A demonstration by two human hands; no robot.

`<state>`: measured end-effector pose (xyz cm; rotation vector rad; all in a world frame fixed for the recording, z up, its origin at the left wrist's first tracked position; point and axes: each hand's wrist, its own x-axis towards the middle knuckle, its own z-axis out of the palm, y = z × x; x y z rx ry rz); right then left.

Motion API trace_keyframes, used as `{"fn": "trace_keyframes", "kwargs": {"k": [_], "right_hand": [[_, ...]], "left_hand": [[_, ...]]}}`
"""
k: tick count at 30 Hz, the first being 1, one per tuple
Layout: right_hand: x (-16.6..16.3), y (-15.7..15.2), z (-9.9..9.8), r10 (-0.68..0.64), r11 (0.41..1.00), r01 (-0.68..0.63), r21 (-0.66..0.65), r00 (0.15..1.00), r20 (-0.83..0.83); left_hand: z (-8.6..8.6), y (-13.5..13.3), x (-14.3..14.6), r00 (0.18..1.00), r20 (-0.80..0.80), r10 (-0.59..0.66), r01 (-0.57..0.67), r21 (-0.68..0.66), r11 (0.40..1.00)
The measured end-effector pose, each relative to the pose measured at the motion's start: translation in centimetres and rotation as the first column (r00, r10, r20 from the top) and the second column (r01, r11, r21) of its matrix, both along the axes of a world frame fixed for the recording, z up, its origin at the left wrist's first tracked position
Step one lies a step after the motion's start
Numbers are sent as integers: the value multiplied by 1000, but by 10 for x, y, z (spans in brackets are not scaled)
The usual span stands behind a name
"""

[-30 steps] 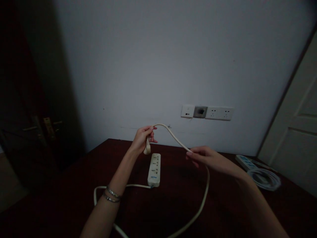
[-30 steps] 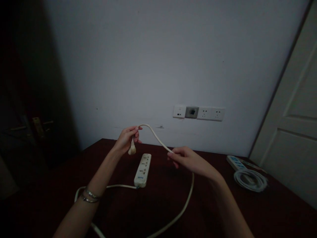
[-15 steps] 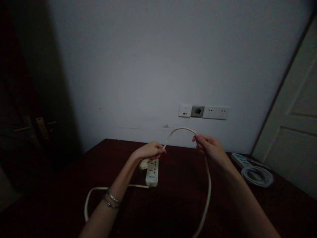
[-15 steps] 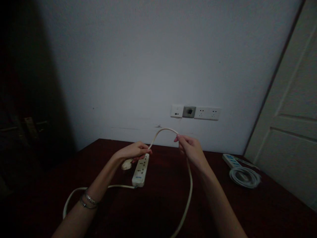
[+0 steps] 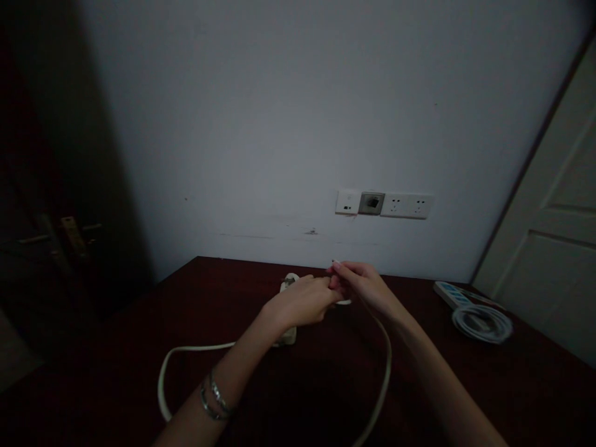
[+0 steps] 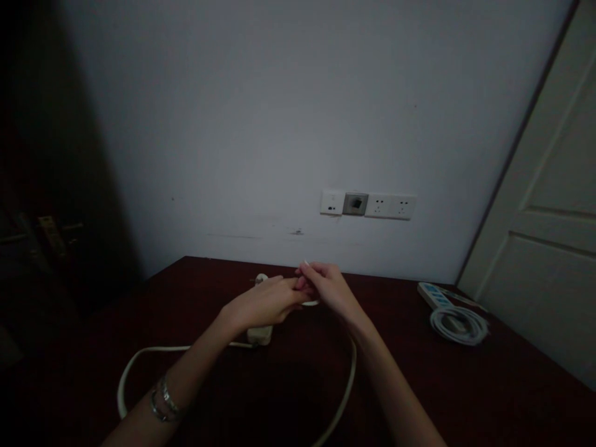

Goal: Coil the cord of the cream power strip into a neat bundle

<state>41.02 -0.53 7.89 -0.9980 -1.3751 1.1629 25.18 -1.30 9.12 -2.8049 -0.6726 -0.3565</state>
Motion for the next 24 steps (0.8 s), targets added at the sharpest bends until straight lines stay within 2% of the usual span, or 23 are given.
{"fn": "trace_keyframes", "kwargs": {"k": [4, 8, 10, 13, 15, 20, 22, 24], "right_hand": [[6, -2, 4, 16, 1000, -17, 25, 999, 29], [1, -12, 6, 201, 980, -198, -38, 973, 113], [-4, -15, 5, 249, 968, -246, -41, 961, 120], [-6, -14, 0, 261, 965, -260, -22, 965, 36], [-3, -13, -2, 304, 950, -307, -58, 951, -46], [6, -10, -4, 399, 905, -413, -102, 907, -136], [6, -9, -4, 398, 906, -415, -87, 903, -161], [5, -8, -3, 403, 901, -426, -79, 892, -206]], "left_hand": [[8, 5, -6, 985, 156, -68, 48, 129, 990], [13, 6, -12, 969, 224, -107, 39, 285, 958], [13, 8, -14, 964, 244, -103, 19, 323, 946], [11, 14, -14, 943, 307, -128, 17, 338, 941], [9, 17, -13, 916, 366, -163, 44, 312, 949], [10, 14, -10, 804, 537, -257, 158, 223, 962], [11, 10, -11, 730, 589, -347, 214, 286, 934], [11, 6, -13, 597, 664, -450, 230, 395, 889]]}}
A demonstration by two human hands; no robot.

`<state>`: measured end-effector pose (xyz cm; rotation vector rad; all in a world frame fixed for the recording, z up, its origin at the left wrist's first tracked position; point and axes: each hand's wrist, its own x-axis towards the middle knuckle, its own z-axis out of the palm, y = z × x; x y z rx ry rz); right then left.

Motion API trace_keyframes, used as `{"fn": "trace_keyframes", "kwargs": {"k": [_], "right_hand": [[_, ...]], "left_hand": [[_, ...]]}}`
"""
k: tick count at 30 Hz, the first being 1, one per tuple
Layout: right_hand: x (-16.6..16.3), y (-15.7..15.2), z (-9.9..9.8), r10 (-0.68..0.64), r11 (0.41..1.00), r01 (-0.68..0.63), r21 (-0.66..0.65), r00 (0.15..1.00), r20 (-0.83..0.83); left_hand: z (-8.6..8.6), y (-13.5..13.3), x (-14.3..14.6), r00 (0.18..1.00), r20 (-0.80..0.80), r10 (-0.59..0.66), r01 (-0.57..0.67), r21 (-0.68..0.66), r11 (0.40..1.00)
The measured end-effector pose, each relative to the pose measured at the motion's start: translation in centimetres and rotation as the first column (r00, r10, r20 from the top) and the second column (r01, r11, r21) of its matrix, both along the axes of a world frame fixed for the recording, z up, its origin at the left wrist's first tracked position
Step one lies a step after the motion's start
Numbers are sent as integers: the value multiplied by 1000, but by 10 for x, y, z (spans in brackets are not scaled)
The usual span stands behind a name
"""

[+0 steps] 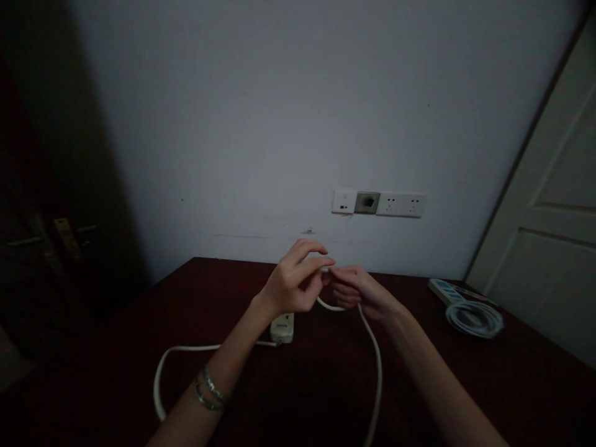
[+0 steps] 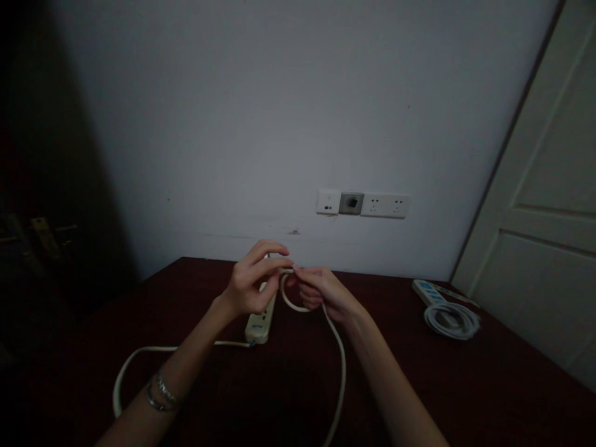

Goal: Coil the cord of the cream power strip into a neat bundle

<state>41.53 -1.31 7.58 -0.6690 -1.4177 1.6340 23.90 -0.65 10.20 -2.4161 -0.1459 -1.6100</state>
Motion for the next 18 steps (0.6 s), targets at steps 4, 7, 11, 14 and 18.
{"fn": "trace_keyframes", "kwargs": {"k": [4, 7, 11, 14, 18], "right_hand": [[1, 2, 2, -20, 999, 17, -27, 993, -116], [4, 2, 4, -58, 998, 52, -38, 979, -198], [6, 1, 7, -122, 992, 122, -17, 955, -269], [5, 0, 8, -172, 984, 179, -7, 933, -317], [3, -1, 9, -211, 975, 223, -16, 896, -390]], "left_hand": [[-6, 3, -2, 949, 313, -45, 32, 46, 998], [-13, 18, -2, 917, 377, 131, -22, -280, 960], [-22, 42, 4, 933, 278, 230, 105, -819, 564], [-28, 47, 12, 937, 340, 84, 299, -901, 314], [-37, 39, 29, 843, 505, -184, 516, -857, 11]]}}
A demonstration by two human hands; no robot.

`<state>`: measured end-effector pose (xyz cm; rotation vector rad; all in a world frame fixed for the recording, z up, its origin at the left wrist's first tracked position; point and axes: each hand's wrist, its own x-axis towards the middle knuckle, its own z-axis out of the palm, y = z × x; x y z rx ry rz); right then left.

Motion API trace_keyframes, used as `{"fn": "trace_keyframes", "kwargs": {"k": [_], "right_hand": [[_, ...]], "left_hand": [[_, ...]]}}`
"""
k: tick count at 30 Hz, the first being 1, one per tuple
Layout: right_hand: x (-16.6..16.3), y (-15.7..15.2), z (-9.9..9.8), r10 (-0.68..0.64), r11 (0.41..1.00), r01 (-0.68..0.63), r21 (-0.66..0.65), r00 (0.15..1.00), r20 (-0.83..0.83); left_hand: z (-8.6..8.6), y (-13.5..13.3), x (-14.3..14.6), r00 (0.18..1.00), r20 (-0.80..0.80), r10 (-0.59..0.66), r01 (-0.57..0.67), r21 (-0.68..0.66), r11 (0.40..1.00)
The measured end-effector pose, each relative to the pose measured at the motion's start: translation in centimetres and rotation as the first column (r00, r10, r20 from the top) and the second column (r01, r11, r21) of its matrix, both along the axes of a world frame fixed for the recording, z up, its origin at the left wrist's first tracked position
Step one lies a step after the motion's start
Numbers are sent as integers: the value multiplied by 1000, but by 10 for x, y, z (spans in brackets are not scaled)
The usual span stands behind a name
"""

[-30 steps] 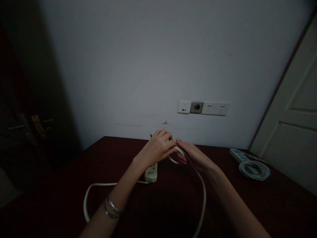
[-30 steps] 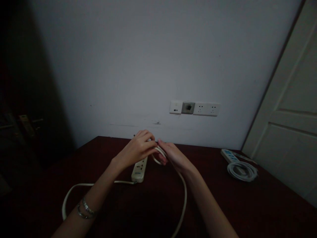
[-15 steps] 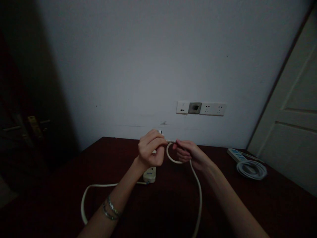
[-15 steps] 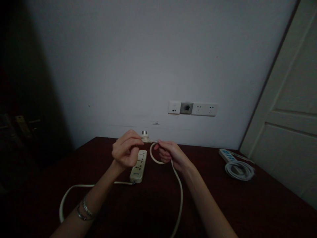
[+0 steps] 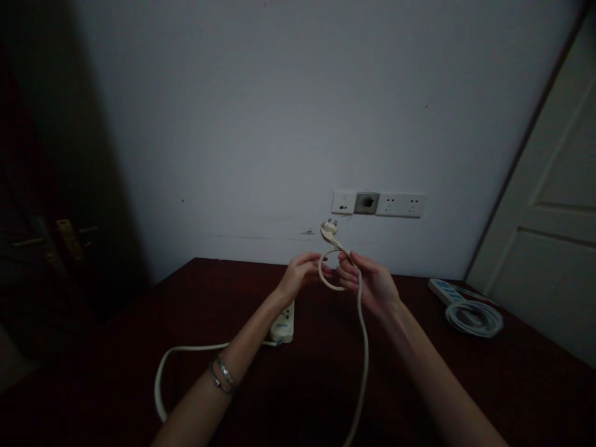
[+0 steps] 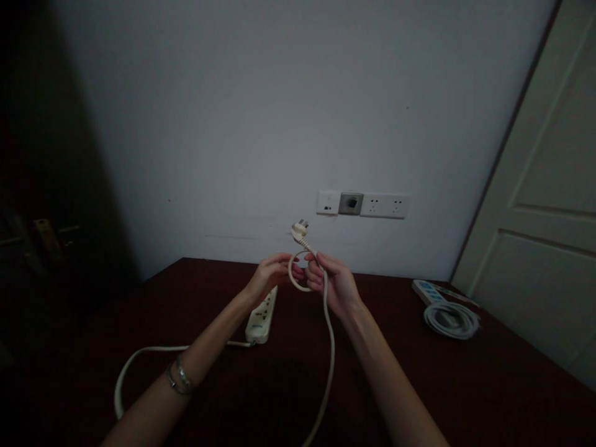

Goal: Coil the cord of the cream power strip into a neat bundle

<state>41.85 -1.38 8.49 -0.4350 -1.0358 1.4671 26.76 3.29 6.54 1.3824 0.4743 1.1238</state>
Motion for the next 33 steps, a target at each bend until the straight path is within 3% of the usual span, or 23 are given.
{"fn": "trace_keyframes", "kwargs": {"k": [3, 10, 14, 16, 19, 22, 24, 26, 29, 33], "right_hand": [[0, 0, 0, 0, 1000, -1, -16, 999, -48], [1, 7, 0, -6, 999, 9, -53, 998, 65], [0, 8, -1, -96, 993, 104, -61, 988, 125], [-1, 8, -1, -150, 986, 157, -49, 981, 124], [-2, 7, -1, -218, 975, 221, -20, 972, 92], [-1, 8, 0, -227, 973, 229, -19, 972, 62], [1, 10, 0, -210, 977, 211, -26, 977, 45], [3, 11, -1, -202, 979, 203, -34, 979, 24], [5, 13, -3, -217, 975, 216, -44, 976, -14], [10, 10, 1, -234, 972, 234, 14, 972, -30]], "left_hand": [[-9, -4, 11, 989, 62, -134, 137, -50, 989], [-10, 0, 4, 987, -163, -1, 30, 173, 984], [-1, 0, -5, 975, -221, -6, 49, 189, 981], [0, -1, -5, 987, -149, -67, 88, 140, 986], [-7, -2, -1, 960, -18, -279, 279, 0, 960], [-24, -2, 8, 872, -200, -447, 432, -115, 894], [-39, -2, 15, 778, -386, -496, 473, -160, 866], [-53, -3, 21, 697, -470, -542, 527, -176, 831], [-67, -7, 26, 619, -422, -663, 614, -267, 743], [-66, -7, 21, 640, -283, -715, 611, -377, 696]]}}
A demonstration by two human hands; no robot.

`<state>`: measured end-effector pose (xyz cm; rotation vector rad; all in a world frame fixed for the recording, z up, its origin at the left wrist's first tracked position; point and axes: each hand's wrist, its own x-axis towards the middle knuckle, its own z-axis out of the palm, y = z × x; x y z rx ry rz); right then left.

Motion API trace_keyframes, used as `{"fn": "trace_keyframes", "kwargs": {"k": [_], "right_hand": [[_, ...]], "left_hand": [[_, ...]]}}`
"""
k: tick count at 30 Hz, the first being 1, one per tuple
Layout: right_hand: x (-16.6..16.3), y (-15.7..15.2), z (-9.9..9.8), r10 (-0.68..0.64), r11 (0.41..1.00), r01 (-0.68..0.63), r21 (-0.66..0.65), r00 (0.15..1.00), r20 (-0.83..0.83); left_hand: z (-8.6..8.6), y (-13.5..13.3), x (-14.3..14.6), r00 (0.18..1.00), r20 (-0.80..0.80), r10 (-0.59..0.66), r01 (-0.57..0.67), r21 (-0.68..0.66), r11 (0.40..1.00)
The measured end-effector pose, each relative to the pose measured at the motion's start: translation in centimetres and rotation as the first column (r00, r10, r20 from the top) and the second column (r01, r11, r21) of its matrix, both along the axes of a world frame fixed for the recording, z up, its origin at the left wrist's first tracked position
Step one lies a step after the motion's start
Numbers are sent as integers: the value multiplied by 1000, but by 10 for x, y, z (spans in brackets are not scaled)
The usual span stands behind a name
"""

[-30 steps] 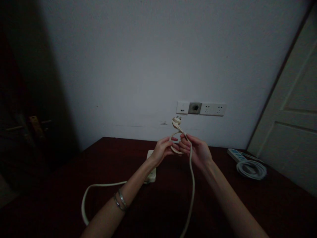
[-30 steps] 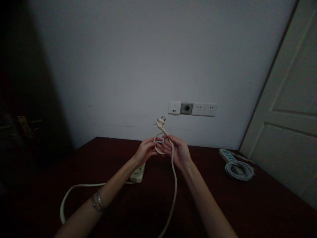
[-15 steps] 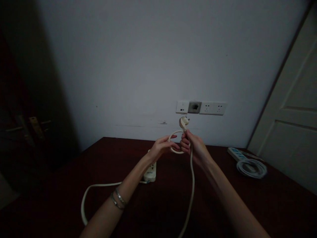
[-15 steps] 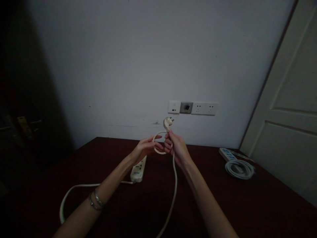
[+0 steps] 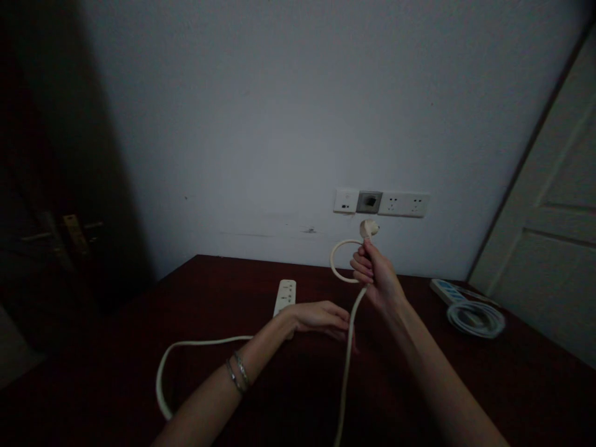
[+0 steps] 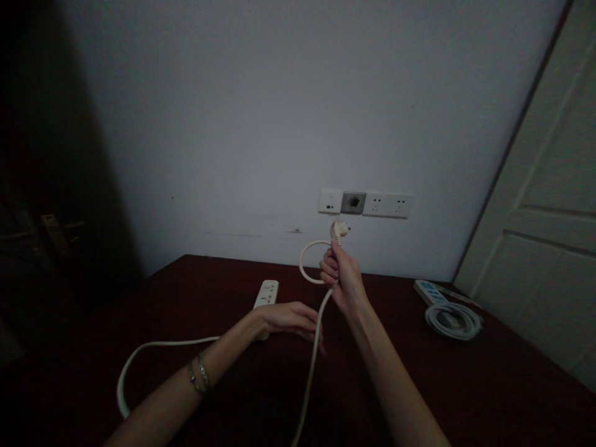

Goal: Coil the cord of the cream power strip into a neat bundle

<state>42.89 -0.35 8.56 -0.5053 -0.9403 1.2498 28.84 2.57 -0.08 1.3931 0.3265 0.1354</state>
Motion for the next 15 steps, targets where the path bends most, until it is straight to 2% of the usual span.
{"fn": "trace_keyframes", "kwargs": {"k": [3, 6, 10, 15], "right_hand": [[9, -2, 4, 2, 999, -2, 48, 1000, -5], [21, -1, 6, 0, 999, 0, 42, 1000, 8], [28, 4, 1, 38, 999, -37, -15, 999, 35], [19, 7, -7, 173, 980, -169, -102, 985, 28]], "left_hand": [[11, 6, -12, 1000, 4, -10, 11, -99, 995], [25, 16, -24, 996, 31, 88, -84, -132, 988], [36, 31, -36, 946, 61, 318, -315, -63, 947], [48, 38, -48, 839, 39, 542, -542, 132, 830]]}}
